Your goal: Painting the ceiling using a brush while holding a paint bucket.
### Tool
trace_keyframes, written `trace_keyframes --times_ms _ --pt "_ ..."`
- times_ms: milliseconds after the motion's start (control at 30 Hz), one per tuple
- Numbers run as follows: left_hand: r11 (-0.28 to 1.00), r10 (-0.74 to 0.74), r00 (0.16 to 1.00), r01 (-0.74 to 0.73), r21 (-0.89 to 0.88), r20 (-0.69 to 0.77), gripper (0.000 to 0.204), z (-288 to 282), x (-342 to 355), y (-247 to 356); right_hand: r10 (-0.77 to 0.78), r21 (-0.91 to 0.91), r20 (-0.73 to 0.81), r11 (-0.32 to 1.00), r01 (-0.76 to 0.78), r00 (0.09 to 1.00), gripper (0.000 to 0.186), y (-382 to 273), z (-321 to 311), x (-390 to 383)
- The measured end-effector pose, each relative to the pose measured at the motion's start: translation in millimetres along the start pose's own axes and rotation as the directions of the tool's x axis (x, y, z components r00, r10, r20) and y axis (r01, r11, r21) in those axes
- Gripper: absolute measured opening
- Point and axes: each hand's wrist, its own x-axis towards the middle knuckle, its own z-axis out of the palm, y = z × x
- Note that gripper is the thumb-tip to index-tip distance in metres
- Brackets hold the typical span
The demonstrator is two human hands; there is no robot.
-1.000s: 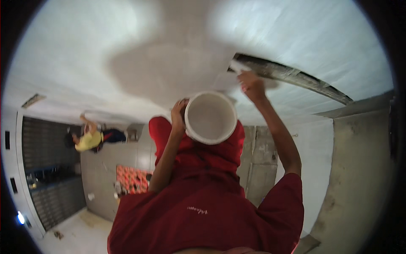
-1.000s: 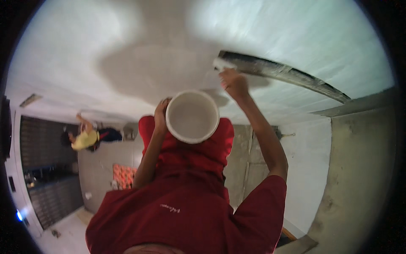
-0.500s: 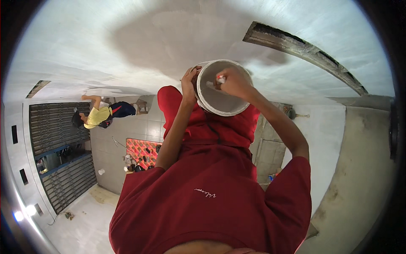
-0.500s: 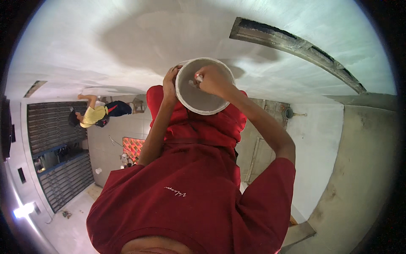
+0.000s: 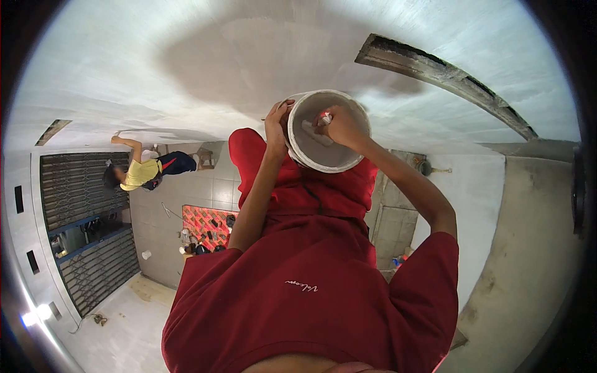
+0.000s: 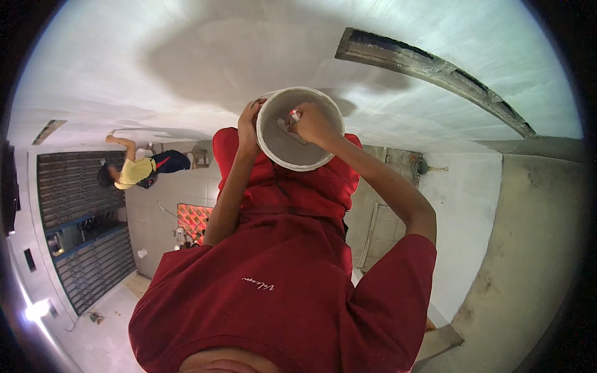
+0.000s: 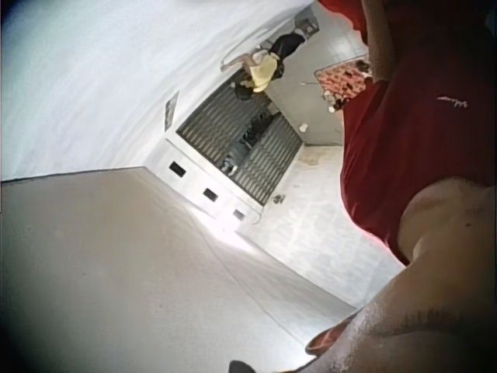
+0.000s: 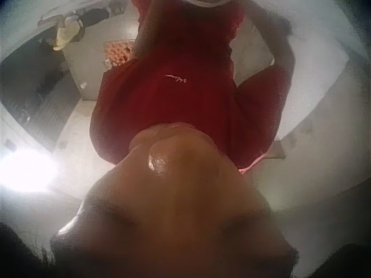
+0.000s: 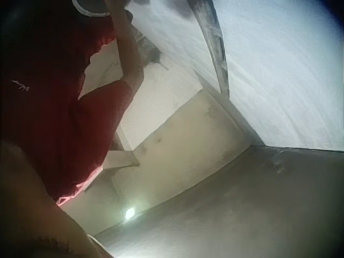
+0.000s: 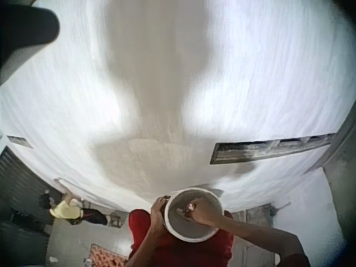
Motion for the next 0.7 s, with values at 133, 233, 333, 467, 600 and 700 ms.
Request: trace_keyframes --times_ms 133,233,333,467,600,700 --pt "0.999 -0.015 1.0 0.015 -0.041 -0.012 0.027 -8.1 2.1 -1.0 -0.017 0.002 0.058 1.0 0.017 0.998 0.014 -25.7 -23.9 -3.7" --pt "0.999 -0.025 1.0 0.024 -0.031 -0.009 0.027 -8.4 4.0 -4.0 0.004 0.238 0.071 0.971 -0.02 0.997 0.012 -45.4 -66.8 -28.9" --pt "0.999 -0.002 1.0 0.002 -0.037 -0.006 0.027 -7.0 1.9 -2.2 0.118 0.457 -0.008 0.884 -0.101 0.993 0.013 -38.9 -94.5 -52.3" --pt "1.0 -0.022 1.0 0.022 -0.019 0.002 0.027 0.7 -4.8 2.9 0.239 0.915 0.006 0.391 -0.102 0.971 0.016 18.8 -103.3 -81.1" --pt "1.0 -0.021 1.0 0.021 -0.018 0.004 0.028 -4.7 -4.1 1.5 0.098 0.977 0.035 -0.214 -0.014 0.995 0.017 47.0 -74.3 -94.3" --pt "0.999 0.009 1.0 -0.008 0.033 -0.023 0.028 -7.8 1.0 0.1 0.048 0.942 -0.002 -0.336 0.019 0.999 0.016 53.2 -56.1 -88.0"
